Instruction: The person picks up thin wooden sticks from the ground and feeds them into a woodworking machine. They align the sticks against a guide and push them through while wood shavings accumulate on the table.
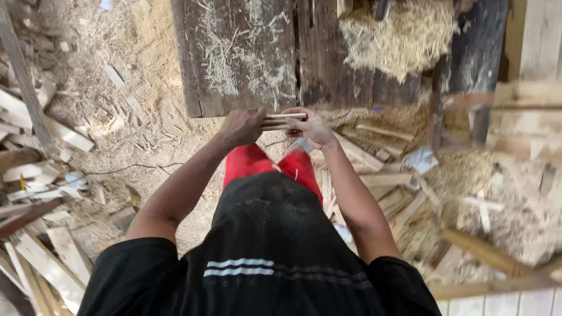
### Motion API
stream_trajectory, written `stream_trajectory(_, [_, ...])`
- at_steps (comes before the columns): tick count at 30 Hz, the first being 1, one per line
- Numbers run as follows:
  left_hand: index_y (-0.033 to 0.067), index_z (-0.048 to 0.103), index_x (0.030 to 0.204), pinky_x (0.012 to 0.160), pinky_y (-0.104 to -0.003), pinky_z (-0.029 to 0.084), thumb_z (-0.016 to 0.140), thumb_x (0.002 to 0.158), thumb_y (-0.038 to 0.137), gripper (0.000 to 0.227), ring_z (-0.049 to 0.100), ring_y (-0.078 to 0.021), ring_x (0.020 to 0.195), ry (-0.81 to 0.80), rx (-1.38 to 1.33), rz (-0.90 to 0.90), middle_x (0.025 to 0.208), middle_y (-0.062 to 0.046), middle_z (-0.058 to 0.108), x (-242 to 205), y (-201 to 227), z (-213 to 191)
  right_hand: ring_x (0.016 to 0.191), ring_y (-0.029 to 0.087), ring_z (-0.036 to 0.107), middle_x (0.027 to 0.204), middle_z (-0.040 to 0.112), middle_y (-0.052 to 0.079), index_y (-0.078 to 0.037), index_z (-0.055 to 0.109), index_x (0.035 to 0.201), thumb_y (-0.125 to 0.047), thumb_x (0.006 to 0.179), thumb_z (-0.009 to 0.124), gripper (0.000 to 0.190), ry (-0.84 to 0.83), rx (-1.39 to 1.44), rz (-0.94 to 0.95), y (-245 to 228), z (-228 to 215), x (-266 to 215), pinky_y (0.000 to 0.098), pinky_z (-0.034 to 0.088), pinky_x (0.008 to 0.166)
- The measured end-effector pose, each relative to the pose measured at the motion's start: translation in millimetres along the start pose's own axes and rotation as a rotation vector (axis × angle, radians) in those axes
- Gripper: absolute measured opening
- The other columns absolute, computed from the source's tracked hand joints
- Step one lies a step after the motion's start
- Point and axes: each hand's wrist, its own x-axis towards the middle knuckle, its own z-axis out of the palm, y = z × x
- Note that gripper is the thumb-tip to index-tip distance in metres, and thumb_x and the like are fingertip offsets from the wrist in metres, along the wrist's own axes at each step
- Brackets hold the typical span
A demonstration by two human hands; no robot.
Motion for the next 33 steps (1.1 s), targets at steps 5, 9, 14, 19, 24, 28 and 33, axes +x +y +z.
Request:
stream_trajectory(5, [0.0089, 0.052, 0.112, 0.041, -0.034, 0.049, 0.059, 0.103, 0.056, 0.049, 0.056, -0.0158, 0.053, -0.123, 0.083, -0.109, 0.086, -0.008, 0.064, 86, -18, 33, 0.082, 0.020, 0.075, 0.107, 0.074, 0.015, 0.000, 0.065, 0.128, -0.011, 0.094, 0.074, 0.037, 0.021, -0.059, -0.021, -58, -56, 54, 0.0294, 0.064, 0.068])
stream_trajectory(9, [0.0097, 0.053, 0.120, 0.037, -0.030, 0.048, 0.059, 0.098, 0.061, 0.056, 0.050, -0.0112, 0.052, -0.132, 0.144, -0.101, 0.085, -0.007, 0.061, 158, -60, 44, 0.094, 0.020, 0.073, 0.116, 0.072, 0.014, -0.004, 0.062, 0.134, -0.012, 0.092, 0.073, 0.044, 0.243, -0.297, -0.186, -92, -83, 92, 0.0294, 0.065, 0.077])
stream_trajectory(14, [0.0065, 0.050, 0.129, 0.044, -0.033, 0.053, 0.061, 0.096, 0.066, 0.068, 0.054, -0.0158, 0.062, -0.210, 0.176, -0.084, 0.100, -0.014, 0.057, 244, -103, 46, 0.127, 0.028, 0.063, 0.140, 0.063, 0.017, -0.003, 0.052, 0.145, -0.018, 0.097, 0.074, 0.054, 0.637, -1.038, -0.429, -91, -105, 112, 0.0436, 0.052, 0.110])
stream_trajectory(19, [0.0048, 0.039, 0.152, 0.106, -0.047, 0.044, 0.039, 0.096, 0.081, 0.094, 0.037, -0.0301, 0.137, 0.096, 0.396, 0.032, 0.149, -0.019, 0.041, 262, -111, 52, 0.155, 0.035, 0.026, 0.168, 0.028, 0.022, 0.000, 0.019, 0.161, -0.013, 0.097, 0.070, 0.084, 0.573, -1.449, -0.613, -71, -107, 136, 0.0508, 0.023, 0.128])
stream_trajectory(24, [0.0069, 0.016, 0.167, 0.128, -0.050, 0.020, 0.023, 0.102, 0.078, 0.097, 0.013, -0.0312, 0.160, -0.052, 0.226, -0.062, 0.173, -0.015, 0.015, 263, -107, 44, 0.161, 0.034, 0.020, 0.172, 0.022, 0.017, -0.004, 0.011, 0.166, -0.016, 0.102, 0.067, 0.086, 0.632, -1.457, -0.620, -62, -105, 154, 0.0488, 0.017, 0.132])
stream_trajectory(28, [0.0084, 0.013, 0.167, 0.128, -0.049, 0.017, 0.024, 0.103, 0.074, 0.092, 0.012, -0.0291, 0.159, -0.048, 0.212, -0.034, 0.173, -0.014, 0.015, 251, -108, 35, 0.161, 0.033, 0.021, 0.172, 0.024, 0.013, -0.007, 0.015, 0.166, -0.018, 0.102, 0.067, 0.083, 0.679, -1.482, -0.552, -56, -103, 159, 0.0526, 0.013, 0.131])
stream_trajectory(33, [0.0091, 0.011, 0.168, 0.131, -0.049, 0.011, 0.022, 0.108, 0.066, 0.084, 0.004, -0.0255, 0.162, -0.037, 0.194, -0.004, 0.176, -0.009, 0.008, 234, -103, 41, 0.162, 0.033, 0.018, 0.174, 0.022, 0.012, -0.007, 0.016, 0.167, -0.016, 0.104, 0.064, 0.080, 0.665, -1.439, -0.574, -53, -108, 153, 0.0528, 0.012, 0.133])
